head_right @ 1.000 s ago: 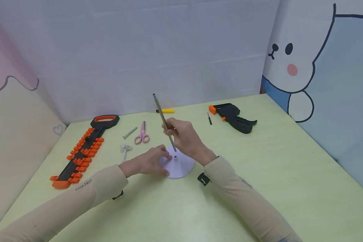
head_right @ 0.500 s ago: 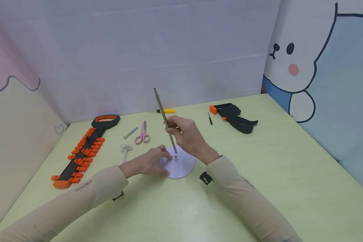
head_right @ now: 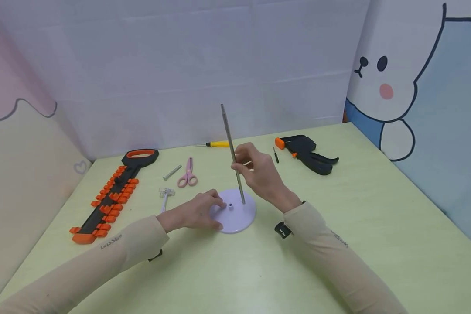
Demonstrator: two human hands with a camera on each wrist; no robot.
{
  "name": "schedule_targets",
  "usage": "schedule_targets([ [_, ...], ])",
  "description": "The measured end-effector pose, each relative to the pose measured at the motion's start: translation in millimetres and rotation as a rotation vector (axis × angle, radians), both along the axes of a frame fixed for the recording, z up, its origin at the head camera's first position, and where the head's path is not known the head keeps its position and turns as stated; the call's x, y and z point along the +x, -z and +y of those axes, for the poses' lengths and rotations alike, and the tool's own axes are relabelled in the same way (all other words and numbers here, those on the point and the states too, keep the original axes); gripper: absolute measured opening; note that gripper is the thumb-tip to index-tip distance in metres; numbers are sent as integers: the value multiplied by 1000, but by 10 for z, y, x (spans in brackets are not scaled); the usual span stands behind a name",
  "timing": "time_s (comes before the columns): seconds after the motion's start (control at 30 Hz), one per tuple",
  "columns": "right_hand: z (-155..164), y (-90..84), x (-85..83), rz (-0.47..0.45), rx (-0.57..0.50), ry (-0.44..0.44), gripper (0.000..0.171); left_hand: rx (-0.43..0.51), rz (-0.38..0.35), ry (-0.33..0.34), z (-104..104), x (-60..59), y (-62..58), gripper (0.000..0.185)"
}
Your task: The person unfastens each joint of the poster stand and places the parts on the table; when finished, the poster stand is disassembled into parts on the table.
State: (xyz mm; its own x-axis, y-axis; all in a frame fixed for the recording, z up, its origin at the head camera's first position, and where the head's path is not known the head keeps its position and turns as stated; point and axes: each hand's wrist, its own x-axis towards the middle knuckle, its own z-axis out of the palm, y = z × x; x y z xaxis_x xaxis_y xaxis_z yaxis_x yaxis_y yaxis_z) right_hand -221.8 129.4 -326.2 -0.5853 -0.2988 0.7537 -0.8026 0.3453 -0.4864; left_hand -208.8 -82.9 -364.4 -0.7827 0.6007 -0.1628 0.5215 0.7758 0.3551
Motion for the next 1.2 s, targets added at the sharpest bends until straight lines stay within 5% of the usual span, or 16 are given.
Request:
schedule_targets([
  [0.2, 101, 15, -14, 37, 20, 12, 21, 8, 1, -6, 2, 3, 10, 50],
  [0.4, 164, 14, -4, 65, 48, 28, 29, 12, 8, 2, 6, 12, 16, 50],
  [1.2, 422, 61, 14, -168, 84, -14, 55, -3, 1, -14, 23, 21, 10, 52],
])
